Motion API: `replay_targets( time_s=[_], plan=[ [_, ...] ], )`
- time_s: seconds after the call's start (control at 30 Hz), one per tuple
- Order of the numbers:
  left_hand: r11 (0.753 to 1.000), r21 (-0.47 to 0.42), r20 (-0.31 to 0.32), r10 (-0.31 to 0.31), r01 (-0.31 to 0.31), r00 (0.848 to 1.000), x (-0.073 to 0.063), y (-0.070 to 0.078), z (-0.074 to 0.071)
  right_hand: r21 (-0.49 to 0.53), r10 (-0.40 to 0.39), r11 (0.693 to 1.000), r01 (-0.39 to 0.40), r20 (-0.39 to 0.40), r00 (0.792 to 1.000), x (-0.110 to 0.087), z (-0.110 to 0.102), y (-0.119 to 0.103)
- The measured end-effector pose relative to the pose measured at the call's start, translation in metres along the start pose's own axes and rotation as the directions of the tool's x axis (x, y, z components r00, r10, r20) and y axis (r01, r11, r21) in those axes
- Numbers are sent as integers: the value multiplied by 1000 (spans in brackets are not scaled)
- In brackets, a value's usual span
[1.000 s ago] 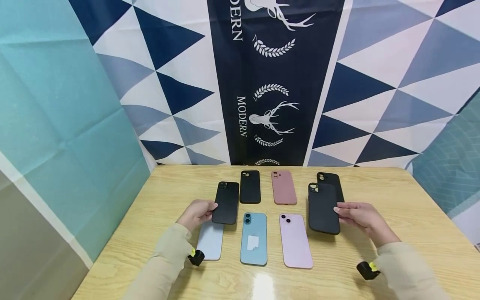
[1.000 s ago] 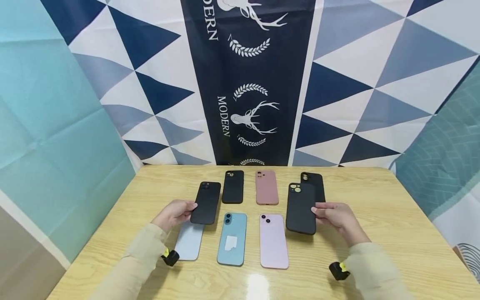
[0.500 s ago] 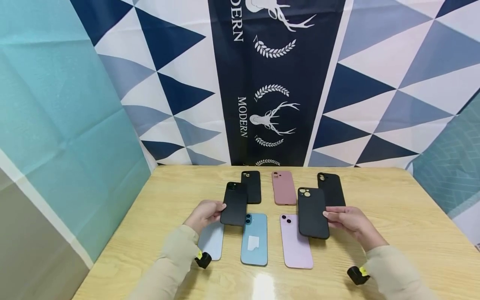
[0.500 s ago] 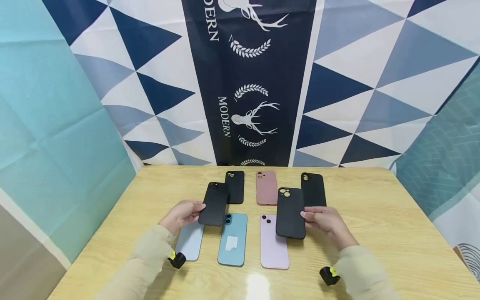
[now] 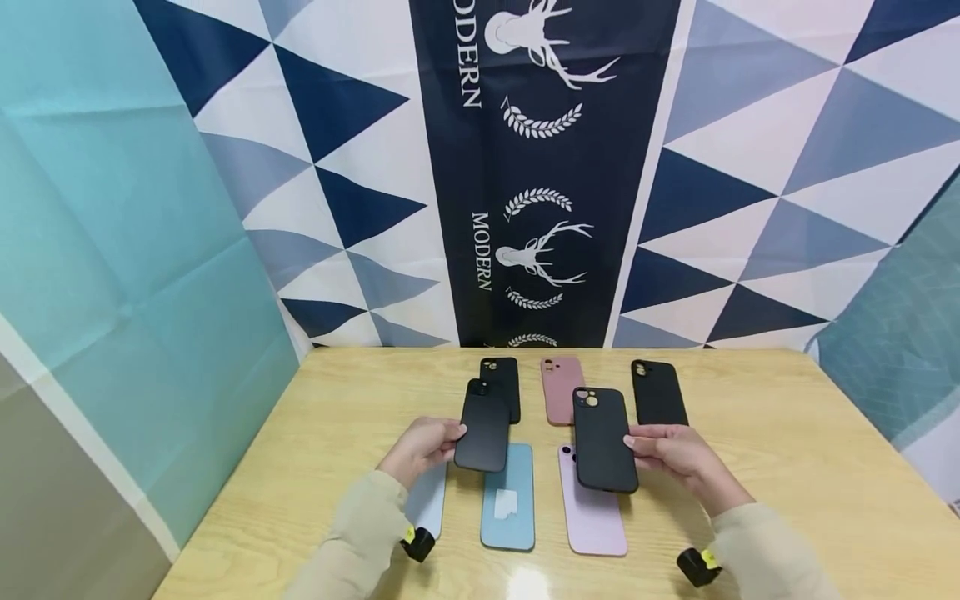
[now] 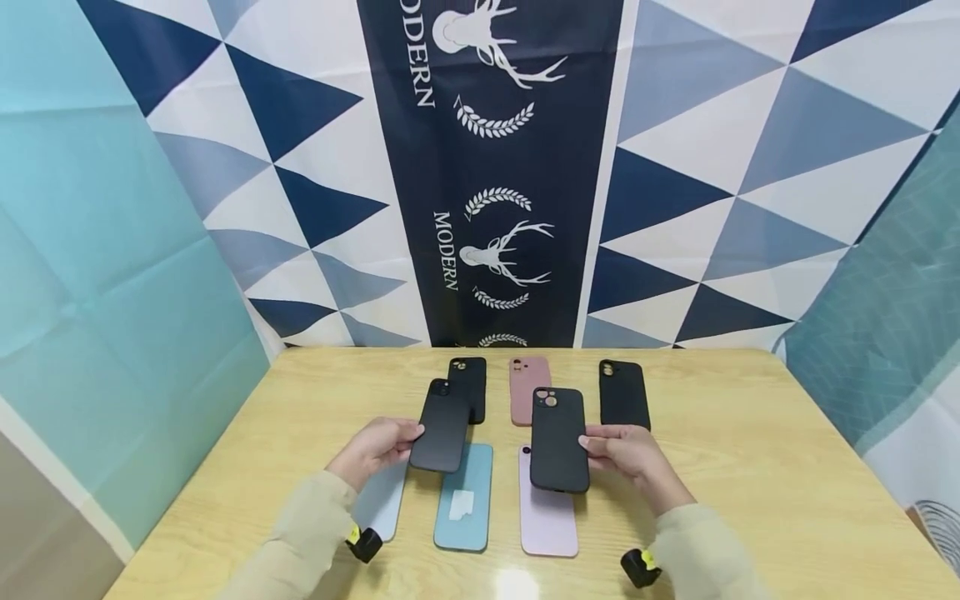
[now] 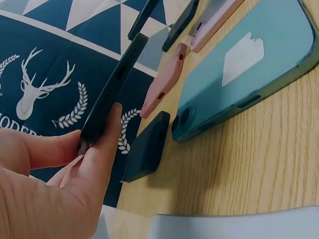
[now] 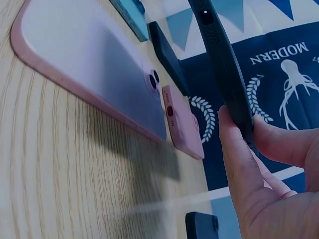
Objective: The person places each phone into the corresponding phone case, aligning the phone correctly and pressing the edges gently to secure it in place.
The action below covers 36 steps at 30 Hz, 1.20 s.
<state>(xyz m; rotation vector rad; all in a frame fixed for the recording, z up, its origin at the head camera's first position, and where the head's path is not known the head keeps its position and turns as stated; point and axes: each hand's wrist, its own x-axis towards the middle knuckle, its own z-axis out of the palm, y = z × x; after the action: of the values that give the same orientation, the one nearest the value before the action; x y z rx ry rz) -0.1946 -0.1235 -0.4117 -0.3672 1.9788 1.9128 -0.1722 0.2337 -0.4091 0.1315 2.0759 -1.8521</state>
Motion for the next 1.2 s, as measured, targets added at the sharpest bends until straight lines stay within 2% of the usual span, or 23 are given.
replay_targets(
  time_s=[0.13, 0.27, 0.5, 0.7, 1.2],
  plan=[
    [1000, -7, 32, 12, -12, 999, -6, -9, 4, -4, 17, 1000, -17, 5, 1000, -1, 4, 7],
    [1000, -26, 45, 12, -11, 999, -7, -13, 9, 25, 21, 999, -22, 34, 999, 0, 7, 8],
    [999, -45, 56, -7, 10, 998, -6, -11, 15, 39, 28, 999, -31, 85, 996, 2, 16, 4],
    [998, -70, 108, 11, -4, 994, -8, -9, 21, 65, 19, 998, -25, 81, 996, 3, 27, 0],
    [996, -87, 166, 13, 2, 986, -13, -10, 36, 115, 15, 993, -24, 79, 997, 4, 47, 0]
  ],
)
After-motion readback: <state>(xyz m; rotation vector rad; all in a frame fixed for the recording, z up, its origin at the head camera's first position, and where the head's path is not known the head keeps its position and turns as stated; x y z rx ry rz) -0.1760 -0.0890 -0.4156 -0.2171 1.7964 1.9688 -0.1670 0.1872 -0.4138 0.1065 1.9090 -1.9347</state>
